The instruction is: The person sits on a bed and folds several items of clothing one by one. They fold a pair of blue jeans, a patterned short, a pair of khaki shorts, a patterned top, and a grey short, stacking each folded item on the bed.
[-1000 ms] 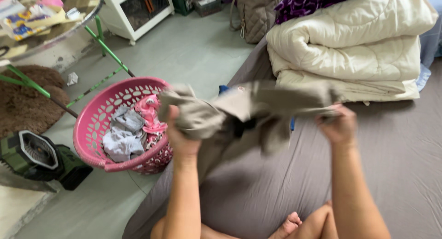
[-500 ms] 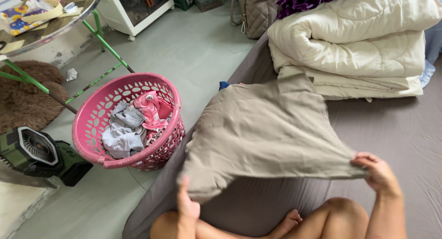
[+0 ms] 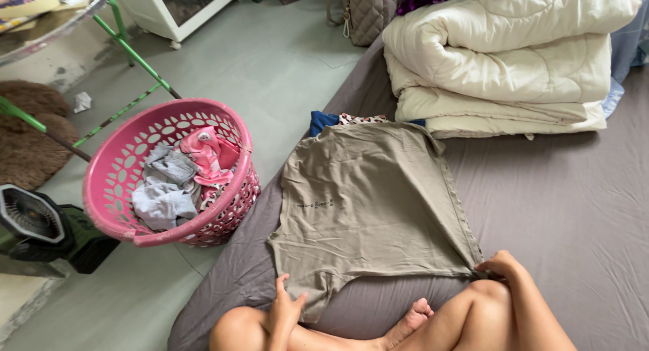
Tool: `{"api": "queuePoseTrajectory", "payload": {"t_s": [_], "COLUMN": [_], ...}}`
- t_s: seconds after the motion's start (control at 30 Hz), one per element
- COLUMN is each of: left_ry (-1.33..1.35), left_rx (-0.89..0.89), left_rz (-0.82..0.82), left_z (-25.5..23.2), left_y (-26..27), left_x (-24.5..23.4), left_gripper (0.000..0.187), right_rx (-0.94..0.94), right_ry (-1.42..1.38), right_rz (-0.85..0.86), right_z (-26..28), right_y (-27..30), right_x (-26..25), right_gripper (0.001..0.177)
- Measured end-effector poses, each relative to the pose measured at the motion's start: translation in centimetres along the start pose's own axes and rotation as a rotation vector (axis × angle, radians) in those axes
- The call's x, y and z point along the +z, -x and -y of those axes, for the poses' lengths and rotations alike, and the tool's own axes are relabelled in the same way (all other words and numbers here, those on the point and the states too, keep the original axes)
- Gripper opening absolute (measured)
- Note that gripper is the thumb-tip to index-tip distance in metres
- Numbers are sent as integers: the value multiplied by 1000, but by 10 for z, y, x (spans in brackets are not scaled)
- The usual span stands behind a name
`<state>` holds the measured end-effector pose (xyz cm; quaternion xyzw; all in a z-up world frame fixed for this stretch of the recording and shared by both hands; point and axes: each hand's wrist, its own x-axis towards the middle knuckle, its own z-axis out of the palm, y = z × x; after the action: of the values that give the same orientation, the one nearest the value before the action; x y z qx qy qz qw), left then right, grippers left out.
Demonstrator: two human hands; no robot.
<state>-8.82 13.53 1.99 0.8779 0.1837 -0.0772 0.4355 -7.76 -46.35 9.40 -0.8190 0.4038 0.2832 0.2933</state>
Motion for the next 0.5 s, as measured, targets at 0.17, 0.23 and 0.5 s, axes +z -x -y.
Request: {"api": "queuePoseTrajectory", "payload": {"t_s": [0.17,0.23,0.5], "left_ry": [144,-23,516], "left_rx": [138,30,-150], "left_rz": [532,879,704], "left_z": [28,37,-38], "left_y": [-15,-25,-79], "left_x": [-46,-80,-108], "left_gripper": [50,39,41], "right_rx": [82,92,-214], "right_ry": [-253,-280,-885], "right_rz": [70,120,319], "right_z": [-31,-39,-11], "right_y": [11,14,-19], "right_x": [-10,-12,-53], "right_gripper": [27,29,17]}}
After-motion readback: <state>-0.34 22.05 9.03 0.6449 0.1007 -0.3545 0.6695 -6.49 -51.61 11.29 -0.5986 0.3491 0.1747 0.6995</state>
